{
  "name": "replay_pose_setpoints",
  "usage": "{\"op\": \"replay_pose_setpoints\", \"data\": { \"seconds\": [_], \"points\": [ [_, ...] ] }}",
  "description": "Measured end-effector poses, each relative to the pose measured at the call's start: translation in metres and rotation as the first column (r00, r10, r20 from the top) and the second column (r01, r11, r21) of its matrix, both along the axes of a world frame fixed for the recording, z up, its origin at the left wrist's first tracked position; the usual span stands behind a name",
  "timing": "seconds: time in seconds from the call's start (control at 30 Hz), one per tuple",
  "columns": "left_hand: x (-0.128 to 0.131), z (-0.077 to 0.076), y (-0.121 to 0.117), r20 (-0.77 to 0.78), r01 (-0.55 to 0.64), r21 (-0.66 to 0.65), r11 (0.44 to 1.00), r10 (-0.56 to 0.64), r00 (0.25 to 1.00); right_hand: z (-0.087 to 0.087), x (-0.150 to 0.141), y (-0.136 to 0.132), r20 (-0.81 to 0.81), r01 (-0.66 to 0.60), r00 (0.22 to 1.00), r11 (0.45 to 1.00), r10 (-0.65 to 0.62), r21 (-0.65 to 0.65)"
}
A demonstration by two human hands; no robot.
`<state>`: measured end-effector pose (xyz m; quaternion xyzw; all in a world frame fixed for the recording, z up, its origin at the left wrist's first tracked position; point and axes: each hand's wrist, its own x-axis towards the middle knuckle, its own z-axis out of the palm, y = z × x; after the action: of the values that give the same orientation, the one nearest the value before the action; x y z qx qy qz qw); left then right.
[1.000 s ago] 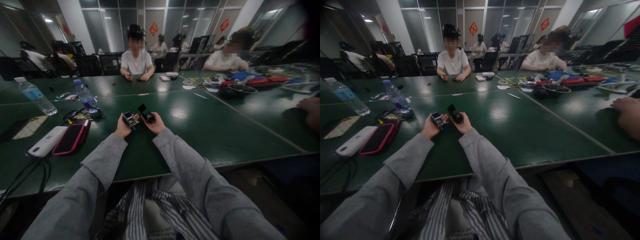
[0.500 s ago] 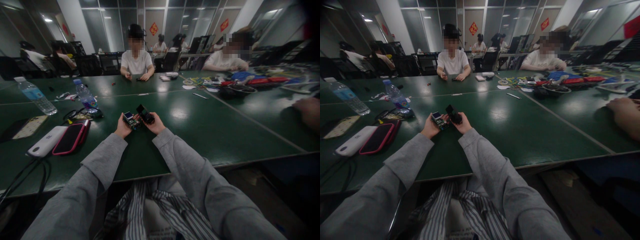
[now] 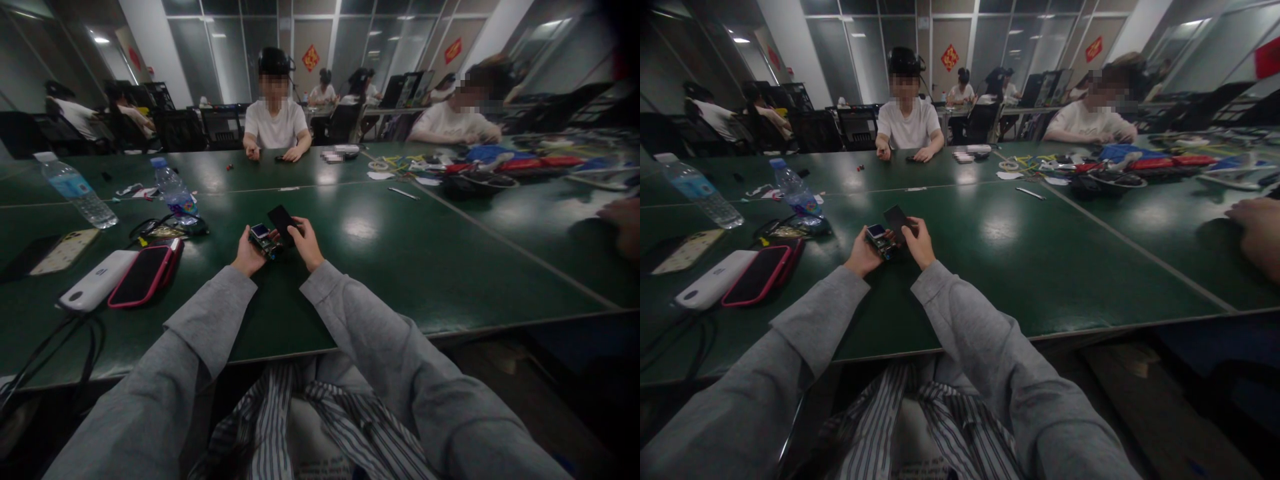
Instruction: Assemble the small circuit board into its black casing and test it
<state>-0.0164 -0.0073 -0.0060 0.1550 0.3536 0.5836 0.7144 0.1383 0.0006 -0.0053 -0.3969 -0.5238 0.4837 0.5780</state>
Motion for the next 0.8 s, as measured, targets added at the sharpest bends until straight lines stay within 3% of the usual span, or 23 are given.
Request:
{"op": "replay_pose_setpoints", "data": {
  "seconds": [0.13, 0.23, 0.37, 0.57, 0.8],
  "points": [
    [0.002, 0.003, -0.002, 0.001, -0.021, -0.016, 1.0, 0.021, 1.0, 0.002, -0.002, -0.012, 0.305, -0.068, 0.951, 0.932, -0.047, 0.356],
    [0.004, 0.006, -0.004, 0.025, -0.045, -0.044, 0.998, 0.046, 0.999, -0.002, -0.005, -0.017, 0.493, -0.177, 0.864, 0.85, -0.107, 0.496],
    [0.004, 0.01, -0.007, 0.056, -0.078, -0.085, 0.993, 0.083, 0.995, -0.012, -0.01, -0.016, 0.622, -0.257, 0.77, 0.822, -0.144, 0.509],
    [0.001, 0.006, -0.007, 0.126, 0.011, 0.037, 0.999, -0.015, 0.992, -0.027, -0.014, -0.01, 0.75, -0.411, 0.656, 0.79, -0.089, 0.454],
    [0.0, 0.002, -0.004, 0.137, 0.008, 0.062, 0.998, -0.016, 0.99, -0.027, -0.013, -0.01, 0.75, -0.411, 0.655, 0.789, -0.093, 0.457]
  ]
}}
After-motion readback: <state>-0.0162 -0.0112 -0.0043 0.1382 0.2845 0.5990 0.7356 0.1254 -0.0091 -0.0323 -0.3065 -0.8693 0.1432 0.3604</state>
